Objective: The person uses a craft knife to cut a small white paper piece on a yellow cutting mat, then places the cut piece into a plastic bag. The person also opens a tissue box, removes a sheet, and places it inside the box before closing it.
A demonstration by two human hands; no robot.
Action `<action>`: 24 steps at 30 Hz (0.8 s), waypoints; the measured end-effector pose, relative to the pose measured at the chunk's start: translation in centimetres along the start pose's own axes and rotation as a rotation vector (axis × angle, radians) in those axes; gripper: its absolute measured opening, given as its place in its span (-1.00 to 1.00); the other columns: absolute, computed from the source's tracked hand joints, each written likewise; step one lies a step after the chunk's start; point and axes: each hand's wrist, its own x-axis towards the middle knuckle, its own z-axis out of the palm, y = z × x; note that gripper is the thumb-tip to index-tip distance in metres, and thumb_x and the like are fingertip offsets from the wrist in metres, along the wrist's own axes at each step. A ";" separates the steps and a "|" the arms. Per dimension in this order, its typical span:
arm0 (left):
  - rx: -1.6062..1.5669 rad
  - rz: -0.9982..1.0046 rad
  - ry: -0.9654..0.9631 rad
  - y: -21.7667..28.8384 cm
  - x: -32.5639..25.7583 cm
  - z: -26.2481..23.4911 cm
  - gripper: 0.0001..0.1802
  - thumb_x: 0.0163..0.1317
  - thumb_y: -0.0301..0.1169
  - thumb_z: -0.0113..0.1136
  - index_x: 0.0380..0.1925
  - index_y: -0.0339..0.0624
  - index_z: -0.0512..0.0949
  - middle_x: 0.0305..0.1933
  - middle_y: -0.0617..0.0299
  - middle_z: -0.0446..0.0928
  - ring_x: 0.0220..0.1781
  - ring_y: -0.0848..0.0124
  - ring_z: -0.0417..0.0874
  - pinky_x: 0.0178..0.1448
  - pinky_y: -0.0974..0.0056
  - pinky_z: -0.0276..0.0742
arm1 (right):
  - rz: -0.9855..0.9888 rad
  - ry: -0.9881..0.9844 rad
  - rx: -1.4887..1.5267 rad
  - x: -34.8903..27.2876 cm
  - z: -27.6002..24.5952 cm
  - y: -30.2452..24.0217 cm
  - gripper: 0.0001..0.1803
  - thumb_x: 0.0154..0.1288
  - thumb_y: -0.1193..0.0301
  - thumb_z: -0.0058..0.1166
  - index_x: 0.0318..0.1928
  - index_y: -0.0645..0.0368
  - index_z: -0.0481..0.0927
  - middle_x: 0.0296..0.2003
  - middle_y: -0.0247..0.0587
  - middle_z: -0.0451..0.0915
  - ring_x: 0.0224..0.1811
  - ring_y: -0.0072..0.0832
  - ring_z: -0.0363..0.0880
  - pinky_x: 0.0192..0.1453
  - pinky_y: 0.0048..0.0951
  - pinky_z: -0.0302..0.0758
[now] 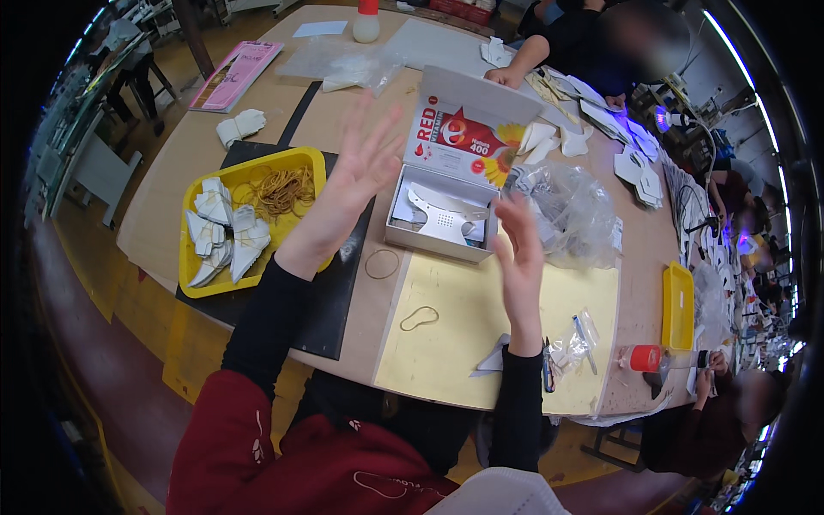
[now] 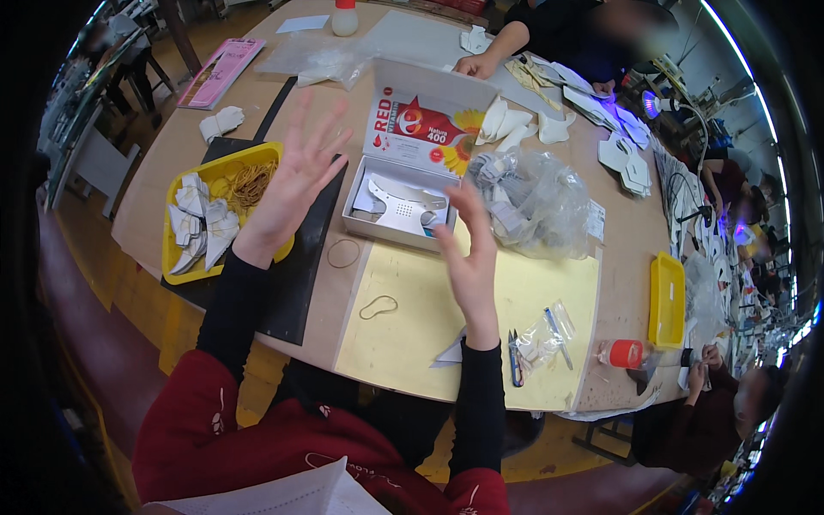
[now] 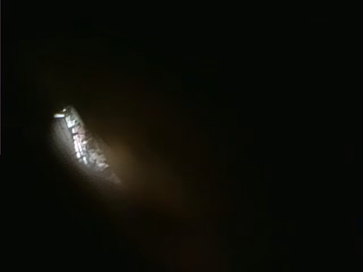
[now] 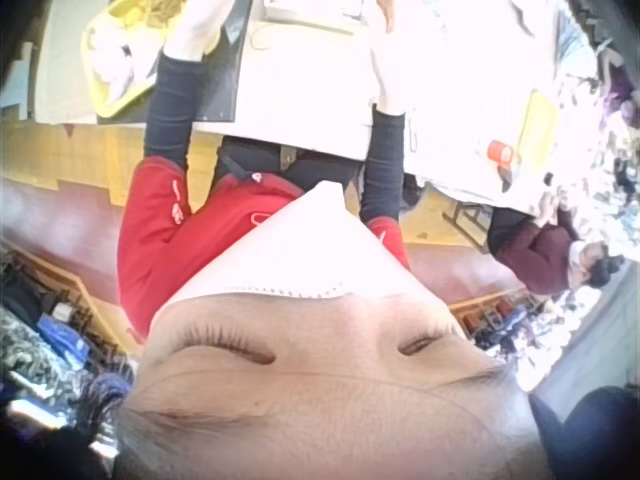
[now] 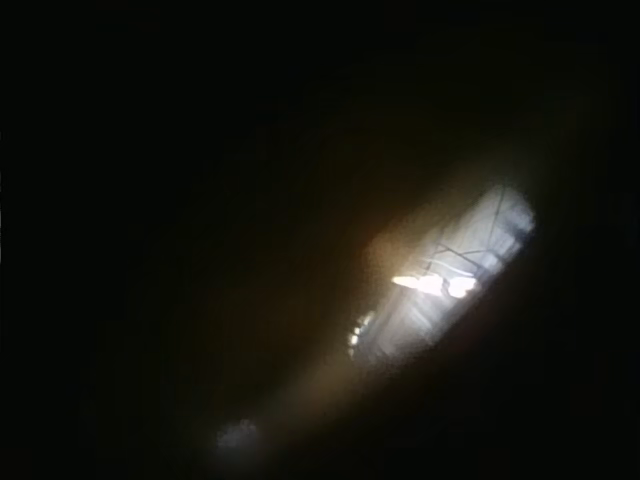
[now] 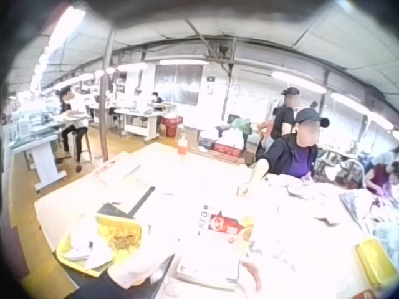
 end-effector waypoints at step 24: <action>1.334 0.037 -0.500 -3.6 -1.0 -0.8 -0.89 0.10 -0.41 0.30 -0.40 -0.20 0.63 -0.24 0.20 0.62 -0.09 0.22 0.60 0.04 0.19 0.39 | -0.129 -0.058 -0.852 -0.7 -0.5 -0.5 -0.80 0.11 0.39 0.35 -0.21 0.08 0.72 -0.29 -0.33 0.70 -0.20 -0.40 0.50 0.07 -0.34 0.25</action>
